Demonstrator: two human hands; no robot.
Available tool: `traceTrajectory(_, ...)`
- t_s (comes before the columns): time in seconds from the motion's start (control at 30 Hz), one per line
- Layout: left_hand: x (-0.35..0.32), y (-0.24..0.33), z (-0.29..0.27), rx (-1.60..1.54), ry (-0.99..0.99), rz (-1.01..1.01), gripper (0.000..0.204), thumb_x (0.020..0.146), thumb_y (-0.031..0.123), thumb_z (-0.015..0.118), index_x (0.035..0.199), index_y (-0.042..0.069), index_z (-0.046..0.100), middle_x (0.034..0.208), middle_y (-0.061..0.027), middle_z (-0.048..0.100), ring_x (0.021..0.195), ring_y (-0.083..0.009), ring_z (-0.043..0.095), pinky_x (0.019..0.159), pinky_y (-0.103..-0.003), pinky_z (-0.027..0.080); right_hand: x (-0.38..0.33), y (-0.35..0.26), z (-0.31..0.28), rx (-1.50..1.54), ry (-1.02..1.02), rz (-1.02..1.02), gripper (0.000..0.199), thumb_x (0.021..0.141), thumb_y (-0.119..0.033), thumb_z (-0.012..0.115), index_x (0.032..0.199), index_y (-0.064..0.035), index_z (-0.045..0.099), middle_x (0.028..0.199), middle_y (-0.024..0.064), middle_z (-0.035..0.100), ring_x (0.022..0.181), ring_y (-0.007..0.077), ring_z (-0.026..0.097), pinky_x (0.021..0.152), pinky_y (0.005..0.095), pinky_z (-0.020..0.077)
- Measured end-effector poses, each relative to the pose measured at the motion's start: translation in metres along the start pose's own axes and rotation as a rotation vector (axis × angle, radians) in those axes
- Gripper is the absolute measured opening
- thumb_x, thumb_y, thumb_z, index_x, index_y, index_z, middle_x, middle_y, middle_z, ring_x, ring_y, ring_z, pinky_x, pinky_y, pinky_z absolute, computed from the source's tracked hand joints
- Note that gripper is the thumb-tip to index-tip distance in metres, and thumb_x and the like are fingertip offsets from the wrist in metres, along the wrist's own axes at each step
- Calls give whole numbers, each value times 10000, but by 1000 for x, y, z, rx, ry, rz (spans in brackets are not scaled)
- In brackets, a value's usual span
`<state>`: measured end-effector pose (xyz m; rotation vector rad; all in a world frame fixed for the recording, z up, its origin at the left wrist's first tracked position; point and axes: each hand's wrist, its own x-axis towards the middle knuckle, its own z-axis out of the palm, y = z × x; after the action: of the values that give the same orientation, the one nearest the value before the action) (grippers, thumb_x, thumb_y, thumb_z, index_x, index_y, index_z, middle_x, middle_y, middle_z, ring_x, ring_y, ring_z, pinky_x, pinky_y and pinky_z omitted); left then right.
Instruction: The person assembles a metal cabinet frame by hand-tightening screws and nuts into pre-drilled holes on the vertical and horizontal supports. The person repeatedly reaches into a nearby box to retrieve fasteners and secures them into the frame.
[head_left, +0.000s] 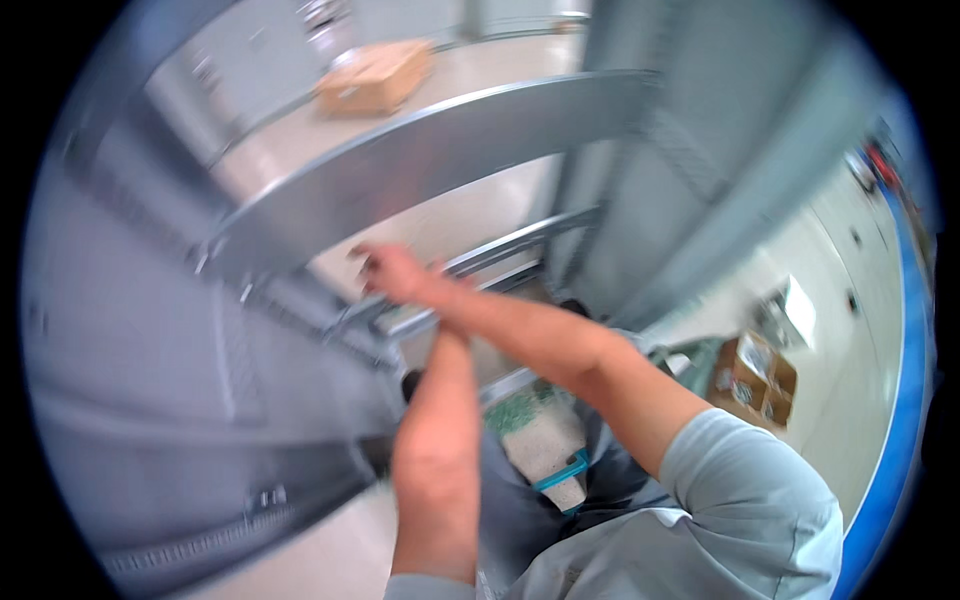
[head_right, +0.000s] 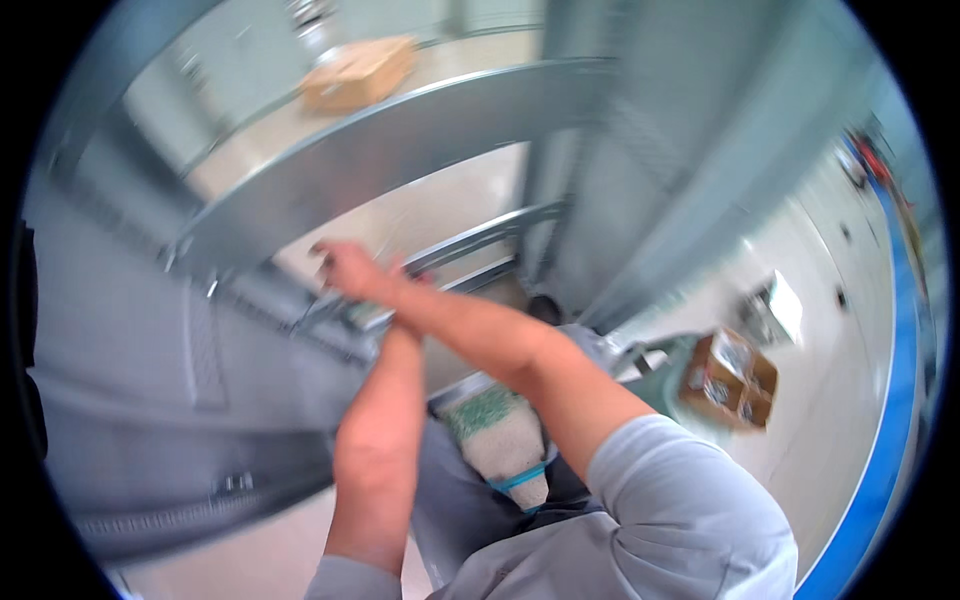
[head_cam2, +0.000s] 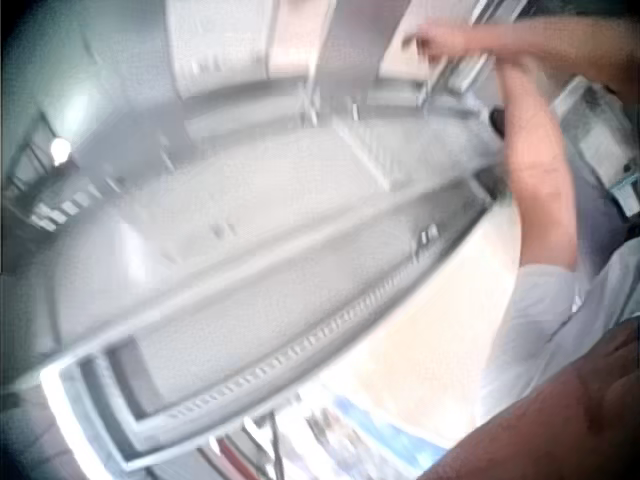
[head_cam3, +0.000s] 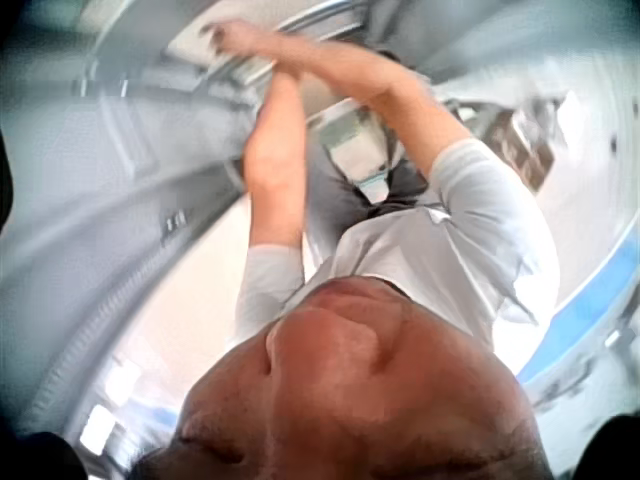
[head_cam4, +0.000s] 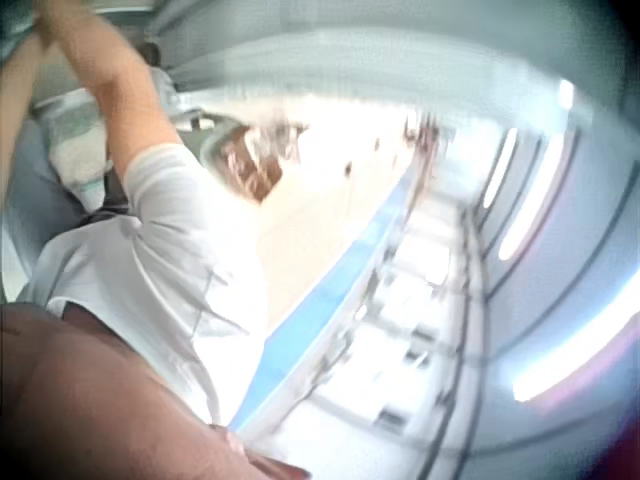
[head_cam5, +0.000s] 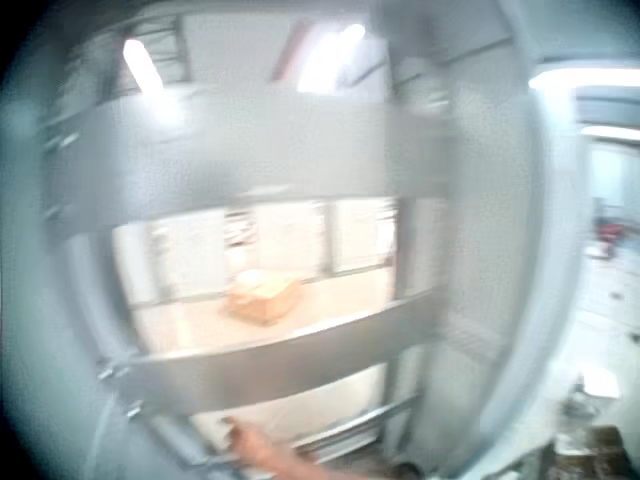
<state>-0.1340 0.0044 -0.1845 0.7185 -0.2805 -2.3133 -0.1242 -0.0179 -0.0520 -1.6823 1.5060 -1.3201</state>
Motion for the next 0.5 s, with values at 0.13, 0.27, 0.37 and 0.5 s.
traceTrajectory(0.13, -13, 15, -15, 109, 2, 145, 449, 991, 528, 498, 1225, 146, 528, 1148, -72, 541, 1018, -225, 533, 874, -425, 479, -53, -12, -58, 165, -124, 190, 198, 793, -23, 645, 982, 9, 696, 770, 159, 702, 691, 207, 722, 676, 355, 574)
traceTrajectory(0.27, -17, -6, 35, 183, 24, 154, 542, 991, 515, 488, 1297, 68, 509, 1323, -133, 543, 1235, -274, 549, 1021, -421, 479, -102, 39, -143, -138, 70, 97, 164, 766, -38, 622, 879, -19, 739, 730, 144, 712, 612, 209, 713, 580, 338, 578)
traceTrajectory(0.37, -24, 25, 12, 179, 184, 245, 571, 882, 440, 716, 1215, 45, 472, 1215, -180, 468, 1015, -299, 560, 787, -368, 555, -119, 29, -171, 180, -28, 589, 204, 780, -24, 583, 904, -16, 745, 706, 123, 716, 560, 204, 700, 505, 338, 567)
traceTrajectory(0.5, -18, 34, 19, 242, 265, 269, 570, 871, 487, 709, 1239, 101, 508, 1102, -152, 526, 856, -263, 551, 804, -392, 575, -111, 51, -207, 108, 112, 597, 236, 756, 7, 537, 881, -10, 736, 666, 132, 709, 540, 218, 694, 489, 360, 563)
